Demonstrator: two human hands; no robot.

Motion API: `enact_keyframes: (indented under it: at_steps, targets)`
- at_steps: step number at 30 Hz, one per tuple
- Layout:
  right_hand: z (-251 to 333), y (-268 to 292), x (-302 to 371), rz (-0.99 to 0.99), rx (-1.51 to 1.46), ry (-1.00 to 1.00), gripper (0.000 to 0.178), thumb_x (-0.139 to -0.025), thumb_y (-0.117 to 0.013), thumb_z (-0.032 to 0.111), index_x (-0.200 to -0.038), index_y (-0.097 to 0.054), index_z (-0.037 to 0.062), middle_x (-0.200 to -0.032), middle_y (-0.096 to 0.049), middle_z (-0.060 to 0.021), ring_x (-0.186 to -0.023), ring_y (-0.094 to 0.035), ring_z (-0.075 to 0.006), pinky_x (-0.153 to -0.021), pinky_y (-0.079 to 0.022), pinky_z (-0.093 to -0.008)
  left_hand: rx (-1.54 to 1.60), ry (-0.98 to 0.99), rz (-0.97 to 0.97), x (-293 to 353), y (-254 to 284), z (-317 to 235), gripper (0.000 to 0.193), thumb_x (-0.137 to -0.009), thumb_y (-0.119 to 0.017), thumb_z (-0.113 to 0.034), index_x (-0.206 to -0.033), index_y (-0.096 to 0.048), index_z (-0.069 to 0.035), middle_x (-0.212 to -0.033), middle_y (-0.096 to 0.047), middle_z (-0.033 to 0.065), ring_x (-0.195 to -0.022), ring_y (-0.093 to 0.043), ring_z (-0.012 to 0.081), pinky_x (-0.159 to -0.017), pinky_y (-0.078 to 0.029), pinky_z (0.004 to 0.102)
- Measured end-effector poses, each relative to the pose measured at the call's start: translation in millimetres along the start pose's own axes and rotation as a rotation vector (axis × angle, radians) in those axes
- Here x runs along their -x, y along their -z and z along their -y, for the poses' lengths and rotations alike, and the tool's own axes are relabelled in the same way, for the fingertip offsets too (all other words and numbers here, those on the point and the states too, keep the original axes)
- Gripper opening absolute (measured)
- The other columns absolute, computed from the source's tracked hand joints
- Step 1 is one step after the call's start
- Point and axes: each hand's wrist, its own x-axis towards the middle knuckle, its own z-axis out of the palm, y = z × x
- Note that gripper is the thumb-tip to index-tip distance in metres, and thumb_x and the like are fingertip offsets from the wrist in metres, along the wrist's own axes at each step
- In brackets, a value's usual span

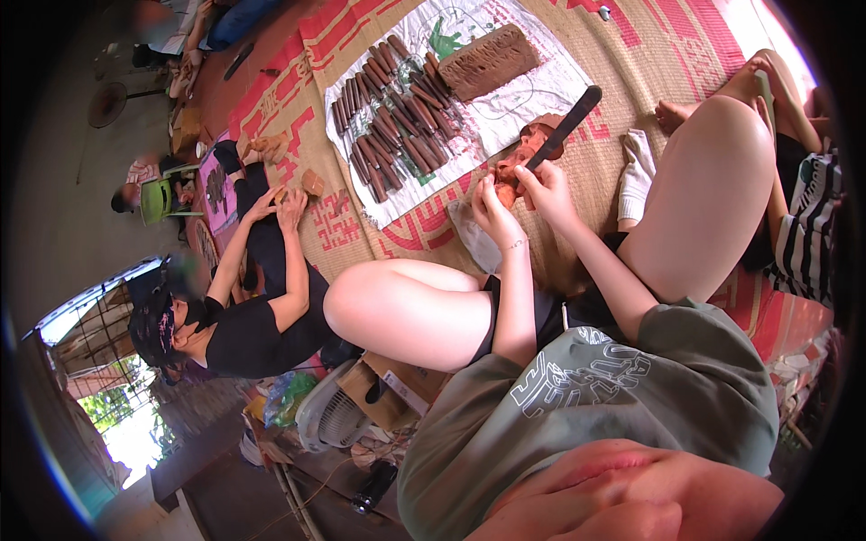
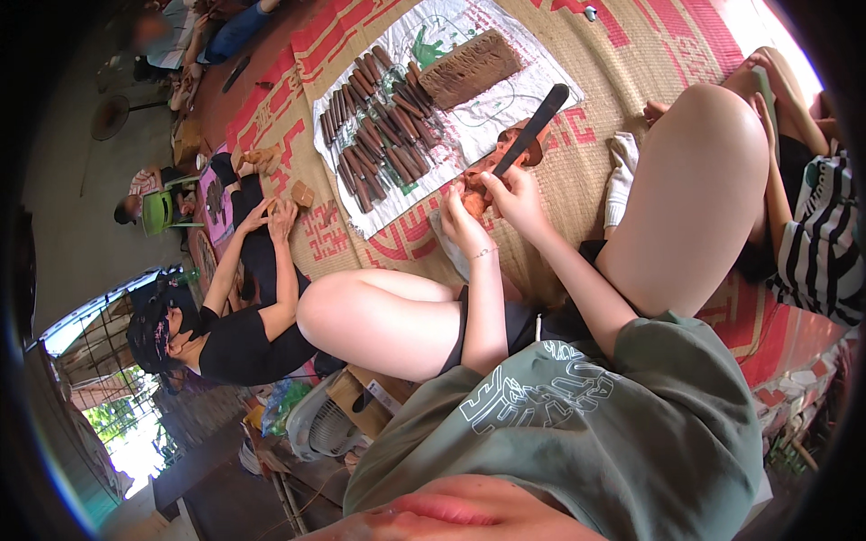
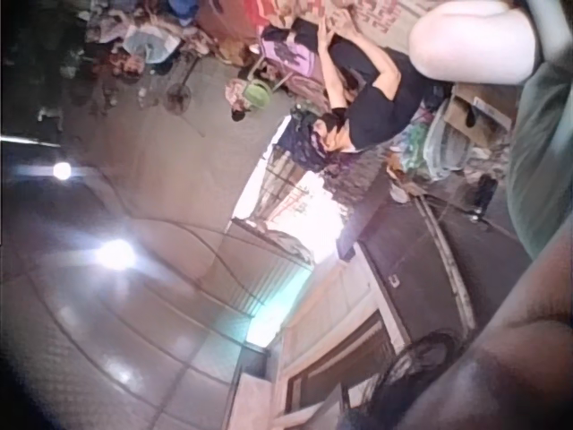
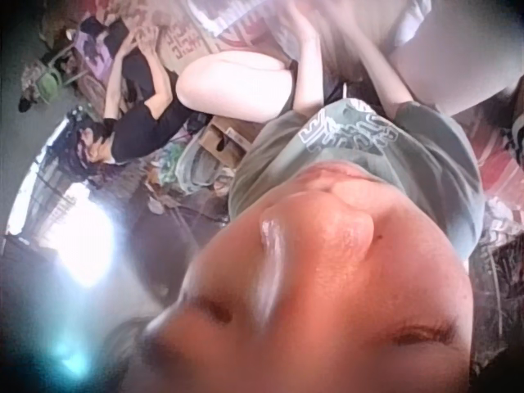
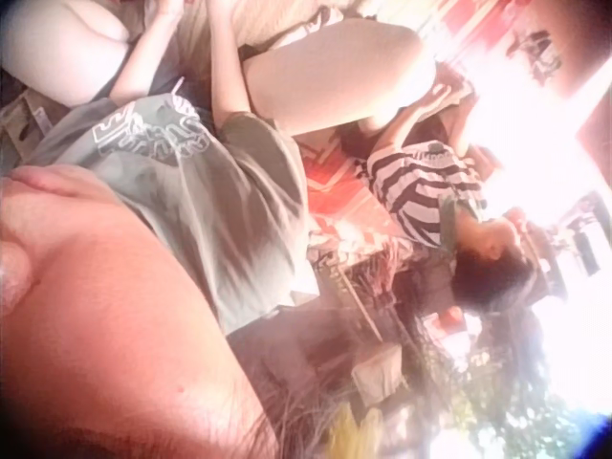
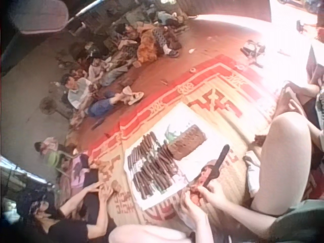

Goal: The person sits on a mat and uses a knife to carve a piece of reddish-brown wood. They hold the wood in one hand and the knife in the other, making small cuts and shaping the object.

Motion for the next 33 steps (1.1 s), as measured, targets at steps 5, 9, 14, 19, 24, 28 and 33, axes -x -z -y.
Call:
enact_keyframes:
  at_steps: [5,9,14,19,24,28,33]
  targets:
    - [-1.4,-0.3,0.5,0.033,0.095,0.032,0.017,-0.085,-0.057,0.016,-0.083,-0.059,-0.0008,-0.056,-0.053,-0.0017,-0.04,-0.047,-0.0054,-0.035,-0.036,-0.0209,-0.019,0.004,-0.024,-0.6,6.2,2.2,0.031,-0.087,-0.049,-0.019,-0.103,-0.051,0.007,-0.104,-0.055,0.0139,-0.096,-0.052,0.0182,-0.084,-0.042,0.0292]
    - [1.8,-0.1,1.4,0.005,0.07,0.029,0.018,-0.085,-0.056,0.016,-0.085,-0.06,-0.0017,-0.056,-0.053,-0.0016,-0.04,-0.047,-0.0056,-0.035,-0.036,-0.0209,-0.04,0.021,0.005,-1.5,3.1,1.4,0.035,-0.087,-0.046,-0.024,-0.102,-0.051,0.007,-0.104,-0.053,0.0142,-0.095,-0.053,0.0202,-0.082,-0.044,0.0297]
    - [-7.5,1.4,-2.6,-0.008,0.129,0.059,0.016,-0.085,-0.056,0.016,-0.088,-0.058,-0.0002,-0.055,-0.051,-0.0009,-0.039,-0.044,-0.0053,-0.034,-0.034,-0.0209,-0.073,-0.008,0.006,4.7,-0.6,-1.6,0.036,-0.088,-0.045,-0.024,-0.103,-0.05,0.008,-0.105,-0.052,0.0153,-0.098,-0.052,0.0203,-0.085,-0.042,0.0302]
    - [1.8,1.1,1.9,-0.015,0.057,0.083,0.017,-0.084,-0.057,0.015,-0.082,-0.06,-0.0014,-0.057,-0.055,-0.0019,-0.041,-0.048,-0.0061,-0.037,-0.037,-0.0222,-0.023,0.022,0.033,4.7,-1.4,-2.5,0.035,-0.088,-0.049,-0.02,-0.106,-0.048,0.009,-0.107,-0.053,0.0159,-0.1,-0.052,0.0205,-0.087,-0.042,0.0296]
    - [-3.1,3.1,0.0,0.014,0.117,0.054,0.018,-0.085,-0.056,0.016,-0.086,-0.062,-0.0007,-0.059,-0.055,-0.0018,-0.041,-0.048,-0.0062,-0.038,-0.037,-0.0215,-0.041,0.027,0.0,6.0,0.7,-2.1,0.035,-0.088,-0.049,-0.021,-0.107,-0.047,0.009,-0.108,-0.053,0.0155,-0.101,-0.052,0.0203,-0.087,-0.042,0.0292]
    - [-7.2,2.7,0.2,-0.031,0.167,0.111,0.017,-0.084,-0.057,0.016,-0.083,-0.063,-0.0007,-0.058,-0.056,-0.003,-0.042,-0.049,-0.0066,-0.039,-0.038,-0.0218,-0.01,0.039,0.023,3.0,1.7,0.3,0.036,-0.088,-0.049,-0.021,-0.108,-0.046,0.009,-0.11,-0.052,0.0159,-0.101,-0.051,0.0203,-0.087,-0.042,0.029]
    - [0.6,3.5,-1.0,0.044,0.012,0.01,0.017,-0.082,-0.058,0.015,-0.081,-0.063,-0.0012,-0.058,-0.058,-0.004,-0.048,-0.053,-0.0076,-0.043,-0.04,-0.0233,-0.046,0.022,0.052,4.4,1.6,0.0,0.036,-0.088,-0.049,-0.021,-0.107,-0.047,0.009,-0.11,-0.052,0.016,-0.101,-0.051,0.0205,-0.087,-0.042,0.0293]
